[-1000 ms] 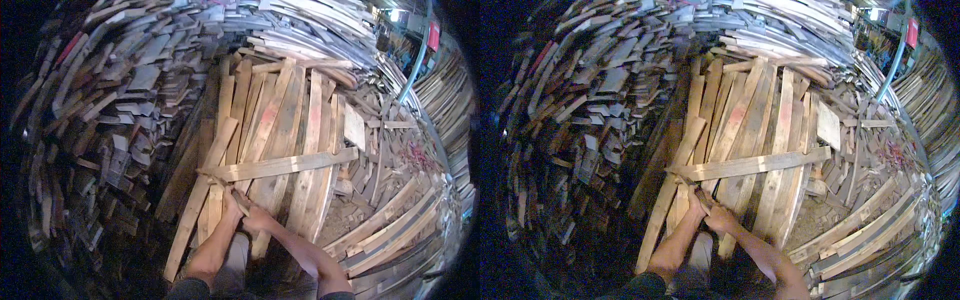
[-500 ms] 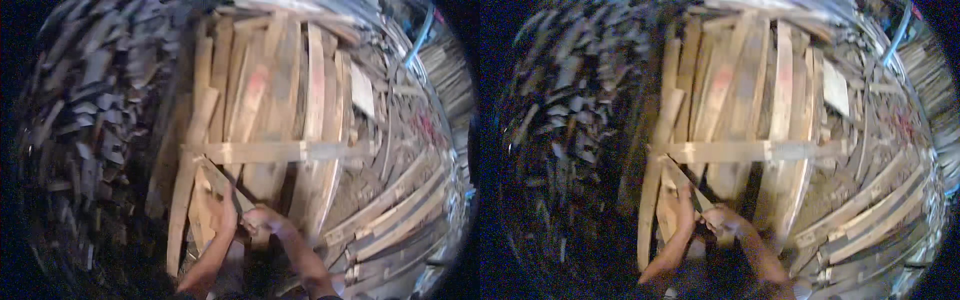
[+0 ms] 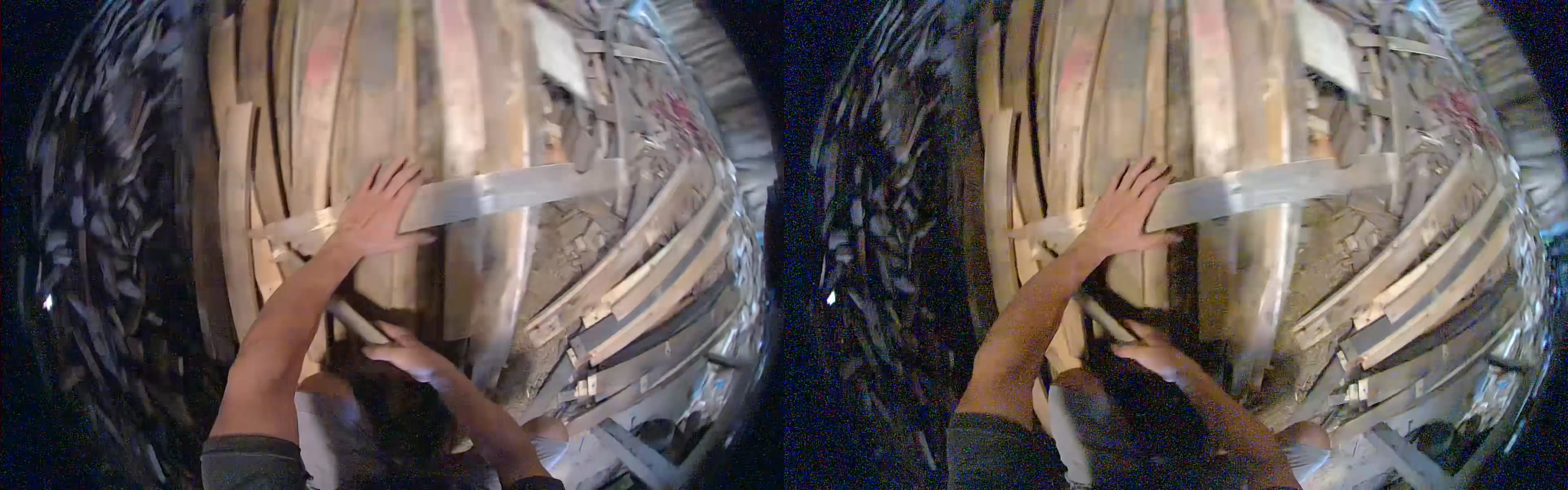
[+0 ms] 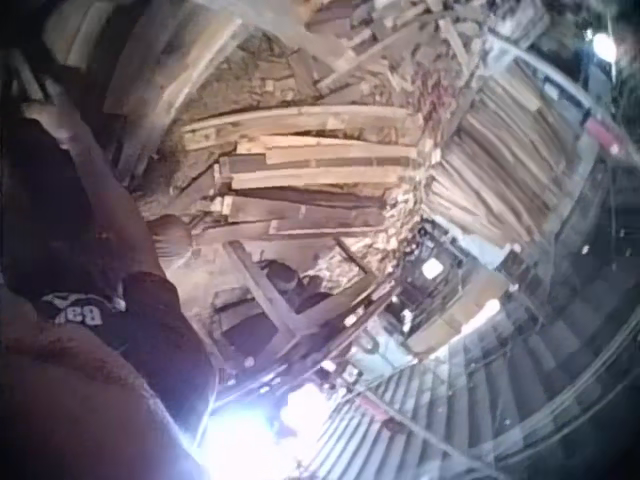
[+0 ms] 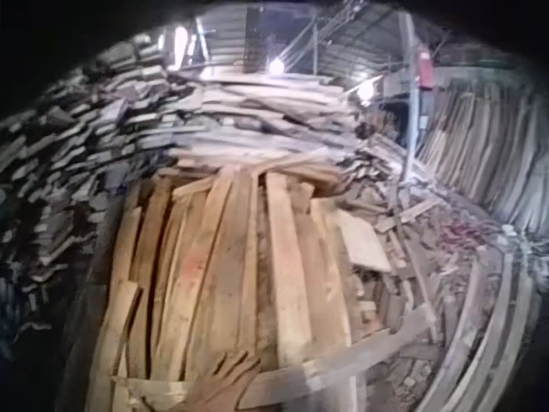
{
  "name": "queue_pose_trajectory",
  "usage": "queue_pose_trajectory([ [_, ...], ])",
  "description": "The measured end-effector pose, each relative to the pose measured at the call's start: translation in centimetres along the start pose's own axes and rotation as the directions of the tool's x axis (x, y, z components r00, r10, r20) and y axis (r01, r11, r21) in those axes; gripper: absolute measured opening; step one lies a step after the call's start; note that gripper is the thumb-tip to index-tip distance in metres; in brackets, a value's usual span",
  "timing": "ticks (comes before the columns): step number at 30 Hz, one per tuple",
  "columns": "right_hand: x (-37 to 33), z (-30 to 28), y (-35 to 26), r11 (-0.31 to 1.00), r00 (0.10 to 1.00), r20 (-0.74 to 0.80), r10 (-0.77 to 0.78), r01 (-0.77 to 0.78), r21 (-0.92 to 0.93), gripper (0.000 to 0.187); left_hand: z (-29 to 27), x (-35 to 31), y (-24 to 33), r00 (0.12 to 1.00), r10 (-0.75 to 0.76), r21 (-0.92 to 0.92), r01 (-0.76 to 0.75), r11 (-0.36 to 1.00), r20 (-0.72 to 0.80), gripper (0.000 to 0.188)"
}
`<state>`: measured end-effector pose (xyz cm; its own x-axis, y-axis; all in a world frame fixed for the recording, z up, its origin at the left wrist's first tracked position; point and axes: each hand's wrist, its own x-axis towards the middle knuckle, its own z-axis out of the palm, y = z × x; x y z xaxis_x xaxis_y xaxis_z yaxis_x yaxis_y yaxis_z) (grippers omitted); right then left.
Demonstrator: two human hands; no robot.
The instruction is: The person planes a wooden plank across a woodworking machine, sorts through wood slats in a pile on the ground and breaks a damaged board by hand, then planes another wooden plank on the machine.
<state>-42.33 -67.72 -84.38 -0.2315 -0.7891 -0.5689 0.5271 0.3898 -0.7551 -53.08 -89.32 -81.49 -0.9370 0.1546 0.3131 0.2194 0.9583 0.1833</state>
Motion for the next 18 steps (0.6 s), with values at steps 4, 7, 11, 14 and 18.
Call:
queue_pose_trajectory([
  [4,0.3,0.4,0.2,0.926,0.995,-0.028,-0.097,0.08,-0.37,0.051,0.9,-0.2,0.4,0.998,0.011,0.024,-0.012,1.0,0.059,0.089],
  [7,-2.6,1.4,-1.9,0.761,0.924,-0.078,-0.374,0.258,-0.595,0.059,-0.5,-1.8,0.6,0.998,0.019,0.052,-0.016,0.999,-0.056,0.083],
  [11,-8.2,0.9,-0.4,0.504,0.864,-0.071,-0.498,0.222,-0.835,0.066,-4.1,-1.3,7.1,0.992,-0.097,-0.021,0.1,0.995,0.082,0.074],
  [14,-10.4,0.6,0.7,0.332,0.839,-0.047,-0.542,0.162,-0.929,0.053,-6.7,-0.9,10.3,0.966,-0.131,-0.08,0.152,0.985,0.222,0.073],
  [18,-11.0,-1.5,2.0,-0.148,0.325,0.088,-0.941,-0.162,-0.976,0.032,-10.1,-1.1,14.8,0.979,-0.009,-0.13,0.036,0.991,0.205,0.061],
])
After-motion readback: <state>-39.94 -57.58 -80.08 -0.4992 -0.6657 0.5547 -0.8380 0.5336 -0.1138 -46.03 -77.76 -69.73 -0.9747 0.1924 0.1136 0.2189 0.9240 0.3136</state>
